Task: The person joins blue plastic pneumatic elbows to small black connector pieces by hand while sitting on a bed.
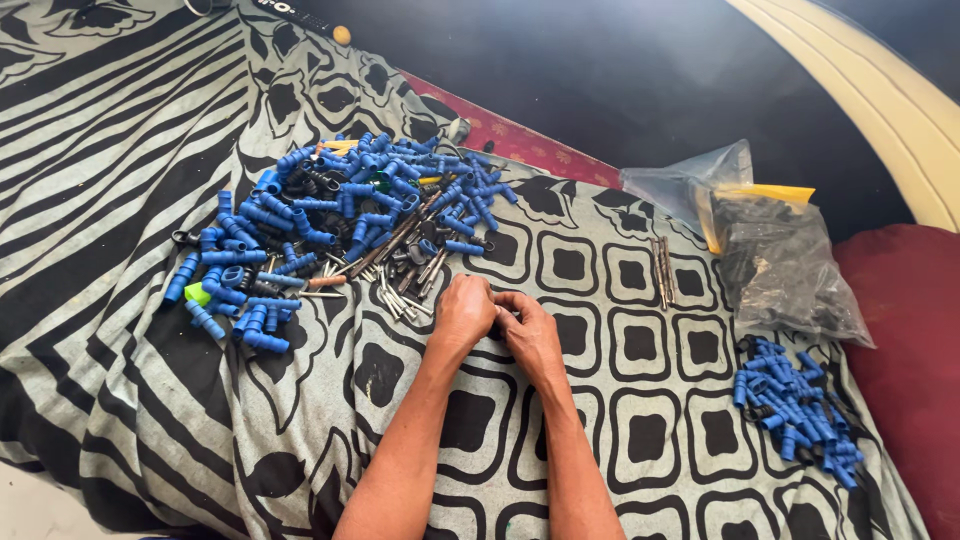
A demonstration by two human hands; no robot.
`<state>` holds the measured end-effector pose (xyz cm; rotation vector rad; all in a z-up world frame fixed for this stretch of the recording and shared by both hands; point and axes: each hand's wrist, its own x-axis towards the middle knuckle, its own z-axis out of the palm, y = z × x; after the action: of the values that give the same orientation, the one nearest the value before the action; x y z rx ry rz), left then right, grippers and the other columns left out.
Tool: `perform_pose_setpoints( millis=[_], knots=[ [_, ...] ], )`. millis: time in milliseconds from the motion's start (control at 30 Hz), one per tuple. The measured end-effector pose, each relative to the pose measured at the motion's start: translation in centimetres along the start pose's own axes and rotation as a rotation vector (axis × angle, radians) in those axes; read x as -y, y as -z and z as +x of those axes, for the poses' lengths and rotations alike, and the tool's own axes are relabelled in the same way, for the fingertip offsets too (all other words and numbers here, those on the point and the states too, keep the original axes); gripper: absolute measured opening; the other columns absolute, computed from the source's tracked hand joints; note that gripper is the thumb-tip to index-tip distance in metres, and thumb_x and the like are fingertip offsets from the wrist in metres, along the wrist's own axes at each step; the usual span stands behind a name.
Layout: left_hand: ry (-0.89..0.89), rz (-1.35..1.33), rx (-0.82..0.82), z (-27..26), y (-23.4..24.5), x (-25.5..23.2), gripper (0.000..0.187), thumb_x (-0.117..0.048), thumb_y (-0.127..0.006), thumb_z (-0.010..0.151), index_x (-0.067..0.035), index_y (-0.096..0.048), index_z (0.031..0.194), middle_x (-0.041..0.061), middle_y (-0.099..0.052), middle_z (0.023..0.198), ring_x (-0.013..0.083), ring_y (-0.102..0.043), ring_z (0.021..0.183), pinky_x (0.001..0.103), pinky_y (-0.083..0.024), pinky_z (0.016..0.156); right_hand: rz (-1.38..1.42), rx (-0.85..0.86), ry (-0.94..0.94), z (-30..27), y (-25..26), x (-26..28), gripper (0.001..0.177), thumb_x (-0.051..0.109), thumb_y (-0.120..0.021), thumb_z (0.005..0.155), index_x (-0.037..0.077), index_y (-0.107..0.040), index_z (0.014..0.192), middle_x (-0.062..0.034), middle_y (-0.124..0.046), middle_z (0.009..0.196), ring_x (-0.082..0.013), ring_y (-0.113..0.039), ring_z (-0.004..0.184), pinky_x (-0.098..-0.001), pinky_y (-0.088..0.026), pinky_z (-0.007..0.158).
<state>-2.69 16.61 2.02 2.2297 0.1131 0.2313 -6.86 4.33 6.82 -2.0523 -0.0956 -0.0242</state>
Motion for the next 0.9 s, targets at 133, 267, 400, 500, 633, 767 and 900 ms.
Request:
perform_pose_setpoints(
  millis=[133, 267, 400, 500, 633, 767, 900],
  knots=[
    [0.014, -0.072, -0.009, 0.1, 0.4, -0.6, 0.013, -0.015, -0.077, 0.077, -0.009, -0.077, 0.088, 0.020, -0.069, 0.107, 0.0373, -0.067, 0.104, 0.045, -0.052, 0.093, -0.005, 0.120, 0.028, -0.1, 0.8, -0.4, 0.030, 0.017, -0.067, 0.094, 0.008, -0.071, 0.123, 0.0025, -0.074, 0.096, -0.0060, -0.063, 0.078, -0.0225, -0.051, 0.070],
    [-0.097, -0.077, -0.117, 0.5, -0.5, 0.1, 0.017, -0.007, -0.072, 0.077, -0.006, -0.073, 0.094, 0.021, -0.068, 0.104, 0.0400, -0.065, 0.103, 0.046, -0.051, 0.090, 0.127, 0.180, -0.027, 0.9, 0.6, -2.2, 0.028, 0.013, -0.067, 0.094, 0.004, -0.075, 0.119, 0.0006, -0.071, 0.088, -0.0057, -0.056, 0.070, -0.0233, -0.047, 0.063],
    [-0.098, -0.090, -0.093, 0.6, -1.3, 0.3, 0.033, -0.011, -0.074, 0.078, -0.002, -0.066, 0.109, 0.023, -0.072, 0.105, 0.0400, -0.066, 0.106, 0.048, -0.049, 0.093, 0.251, 0.128, -0.043, 1.5, 0.7, -3.4, 0.025, 0.012, -0.069, 0.095, -0.001, -0.076, 0.115, -0.0024, -0.069, 0.084, -0.0066, -0.056, 0.068, -0.0232, -0.047, 0.060],
    [-0.019, -0.144, -0.017, 0.2, -1.7, -0.6, 0.033, -0.012, -0.072, 0.080, -0.002, -0.066, 0.111, 0.024, -0.072, 0.106, 0.0395, -0.066, 0.107, 0.047, -0.051, 0.094, 0.345, 0.045, -0.075, 1.9, 1.0, -3.7, 0.023, 0.009, -0.069, 0.093, -0.001, -0.073, 0.113, -0.0032, -0.071, 0.084, -0.0076, -0.061, 0.069, -0.0232, -0.051, 0.060],
    [-0.055, -0.229, -0.040, -0.5, -2.7, -1.6, 0.034, -0.011, -0.069, 0.082, -0.002, -0.066, 0.115, 0.020, -0.074, 0.101, 0.0374, -0.070, 0.101, 0.045, -0.054, 0.091, 0.378, 0.018, -0.056, 2.0, 2.2, -4.4, 0.022, 0.008, -0.067, 0.093, -0.001, -0.072, 0.112, -0.0025, -0.074, 0.088, -0.0082, -0.065, 0.070, -0.0226, -0.053, 0.062],
    [-0.181, -0.333, -0.092, -1.4, -4.0, -2.9, 0.046, -0.010, -0.078, 0.076, 0.000, -0.066, 0.119, 0.017, -0.071, 0.097, 0.0364, -0.068, 0.093, 0.044, -0.054, 0.081, 0.400, 0.011, -0.048, 2.1, 4.1, -5.5, 0.023, 0.009, -0.067, 0.094, -0.004, -0.073, 0.112, -0.0056, -0.073, 0.086, -0.0091, -0.065, 0.069, -0.0221, -0.053, 0.060],
    [-0.107, -0.418, 0.083, -1.8, -4.7, -3.8, 0.056, -0.003, -0.075, 0.072, -0.002, -0.065, 0.127, 0.014, -0.072, 0.095, 0.0258, -0.073, 0.087, 0.037, -0.058, 0.077, 0.461, 0.026, -0.138, 2.3, 6.7, -7.2, 0.025, 0.007, -0.069, 0.092, -0.004, -0.070, 0.114, -0.0067, -0.072, 0.085, -0.0099, -0.066, 0.068, -0.0230, -0.054, 0.059]
  ],
)
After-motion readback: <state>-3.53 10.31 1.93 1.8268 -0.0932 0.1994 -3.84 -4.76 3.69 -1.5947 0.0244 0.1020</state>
